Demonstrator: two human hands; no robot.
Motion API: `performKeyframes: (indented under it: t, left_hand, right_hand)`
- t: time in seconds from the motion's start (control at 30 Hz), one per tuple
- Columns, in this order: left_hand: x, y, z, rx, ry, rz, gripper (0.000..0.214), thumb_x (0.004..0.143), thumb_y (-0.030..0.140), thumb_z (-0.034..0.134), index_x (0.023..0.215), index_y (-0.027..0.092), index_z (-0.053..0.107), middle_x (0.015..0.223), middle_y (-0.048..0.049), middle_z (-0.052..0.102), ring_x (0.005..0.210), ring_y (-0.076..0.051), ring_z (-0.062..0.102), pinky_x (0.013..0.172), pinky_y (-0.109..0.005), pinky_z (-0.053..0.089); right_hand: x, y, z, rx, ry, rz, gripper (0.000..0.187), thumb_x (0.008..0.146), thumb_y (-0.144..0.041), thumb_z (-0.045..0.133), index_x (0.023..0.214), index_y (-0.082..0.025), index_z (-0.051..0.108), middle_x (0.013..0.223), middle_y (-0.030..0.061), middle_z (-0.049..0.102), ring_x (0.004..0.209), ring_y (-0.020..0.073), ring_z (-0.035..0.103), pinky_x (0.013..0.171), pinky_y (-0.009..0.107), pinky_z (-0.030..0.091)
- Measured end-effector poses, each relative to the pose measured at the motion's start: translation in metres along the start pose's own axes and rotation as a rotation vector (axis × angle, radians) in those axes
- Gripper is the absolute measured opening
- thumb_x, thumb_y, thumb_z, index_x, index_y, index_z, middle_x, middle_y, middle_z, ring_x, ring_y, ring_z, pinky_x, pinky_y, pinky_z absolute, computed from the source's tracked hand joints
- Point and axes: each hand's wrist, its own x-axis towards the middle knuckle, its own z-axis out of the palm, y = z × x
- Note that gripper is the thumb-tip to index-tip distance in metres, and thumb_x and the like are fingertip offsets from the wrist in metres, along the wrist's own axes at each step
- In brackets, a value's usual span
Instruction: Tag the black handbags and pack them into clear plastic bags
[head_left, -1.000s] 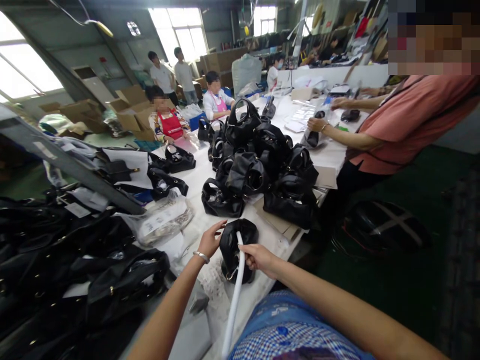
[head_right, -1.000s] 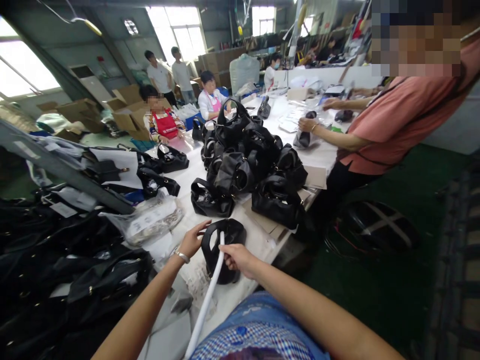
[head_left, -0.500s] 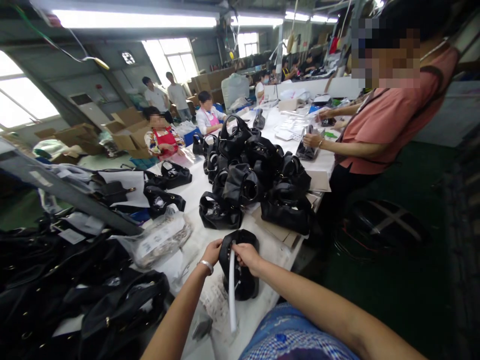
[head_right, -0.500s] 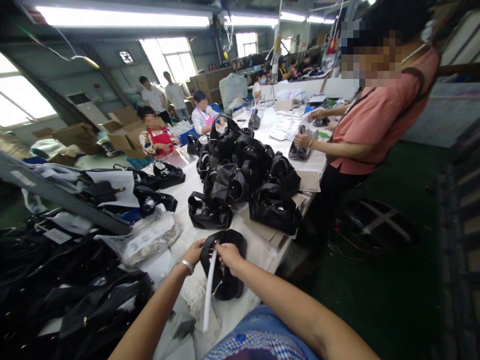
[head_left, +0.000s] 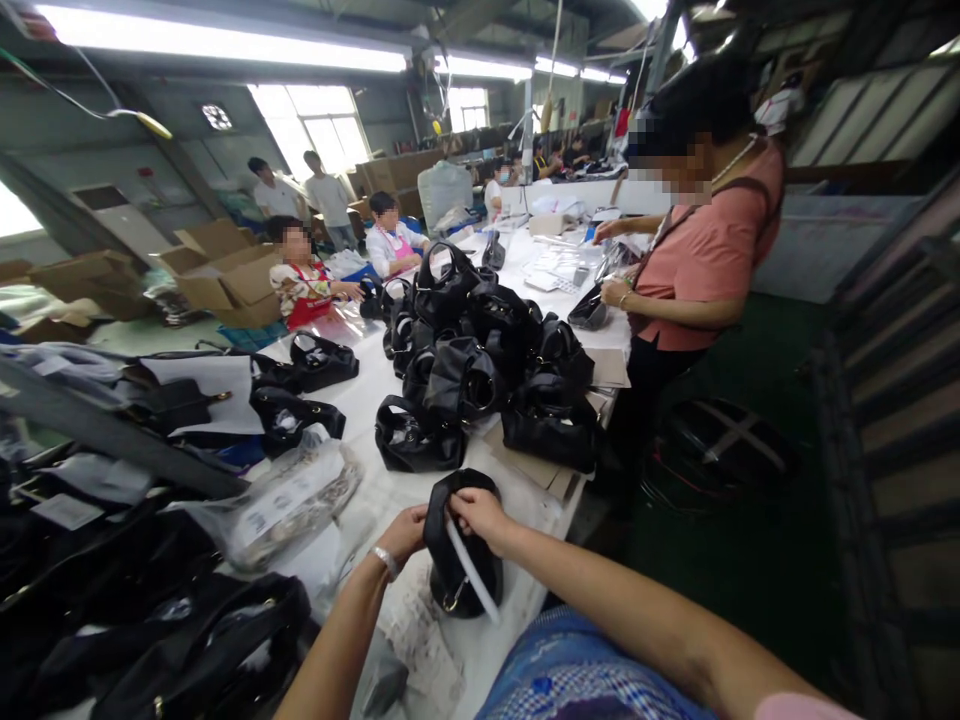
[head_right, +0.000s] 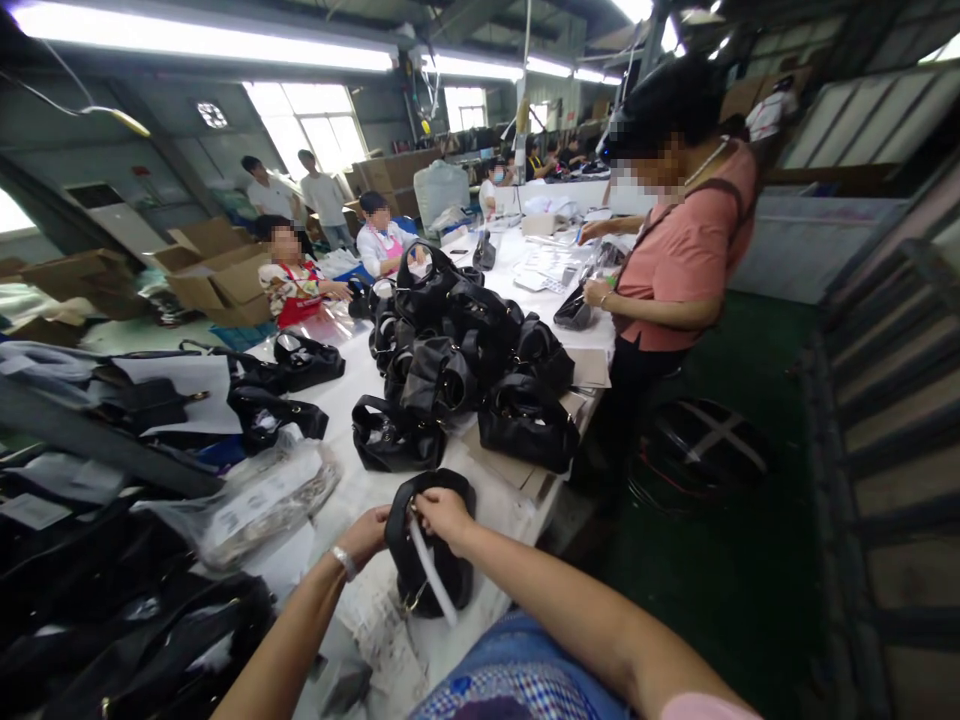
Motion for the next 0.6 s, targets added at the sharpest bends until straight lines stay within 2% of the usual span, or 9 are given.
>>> performKeyframes:
  t: [0.1, 0.2, 0.27, 0.47, 0.6]
  left_hand:
    - [-0.001, 0.005, 0.0, -0.002, 0.085, 0.041, 0.032, 0.058, 0.031, 0.077, 0.084, 0.011, 0.073, 0.065, -0.0016, 0.067, 0.057, -0.011, 0.053, 0.058, -0.022, 0.041]
    - [-0.001, 0.008, 0.0, -0.007, 0.121, 0.065, 0.034, 0.057, 0.032, 0.078, 0.084, 0.011, 0.074, 0.065, -0.0016, 0.066, 0.057, -0.011, 0.053, 0.058, -0.023, 0.041]
    - [0.001, 0.009, 0.0, -0.012, 0.135, 0.066, 0.037, 0.056, 0.034, 0.079, 0.083, 0.01, 0.074, 0.064, -0.0012, 0.065, 0.056, -0.011, 0.052, 0.057, -0.023, 0.041]
    - [-0.003, 0.005, 0.001, -0.026, 0.206, 0.065, 0.046, 0.059, 0.047, 0.078, 0.087, 0.011, 0.072, 0.065, -0.001, 0.064, 0.058, -0.011, 0.052, 0.058, -0.022, 0.042]
    - [-0.023, -0.006, 0.01, -0.065, 0.351, 0.105, 0.053, 0.07, 0.062, 0.066, 0.087, 0.012, 0.069, 0.069, -0.0022, 0.065, 0.066, -0.015, 0.059, 0.068, -0.027, 0.049]
  right_hand:
    - [-0.021, 0.004, -0.021, -0.045, -0.138, 0.014, 0.019, 0.085, -0.033, 0.061, 0.087, -0.015, 0.067, 0.065, -0.0023, 0.06, 0.047, 0.0056, 0.048, 0.042, 0.016, 0.036]
    - [-0.035, 0.009, -0.035, -0.189, -0.316, -0.013, 0.023, 0.078, -0.027, 0.067, 0.098, -0.015, 0.069, 0.065, -0.002, 0.062, 0.05, 0.0073, 0.052, 0.044, 0.017, 0.04]
    - [-0.036, 0.013, -0.038, -0.3, -0.374, -0.048, 0.025, 0.075, -0.022, 0.067, 0.099, -0.015, 0.069, 0.066, -0.0017, 0.064, 0.051, 0.0085, 0.054, 0.046, 0.018, 0.043]
    - [-0.021, 0.012, -0.031, -0.409, -0.251, -0.214, 0.016, 0.069, -0.009, 0.066, 0.082, -0.016, 0.07, 0.066, -0.0024, 0.063, 0.058, 0.01, 0.056, 0.055, 0.02, 0.043]
    - [-0.018, 0.007, -0.026, -0.423, -0.133, -0.334, 0.018, 0.068, -0.006, 0.064, 0.081, -0.018, 0.068, 0.072, -0.0029, 0.063, 0.063, 0.0103, 0.055, 0.061, 0.021, 0.041]
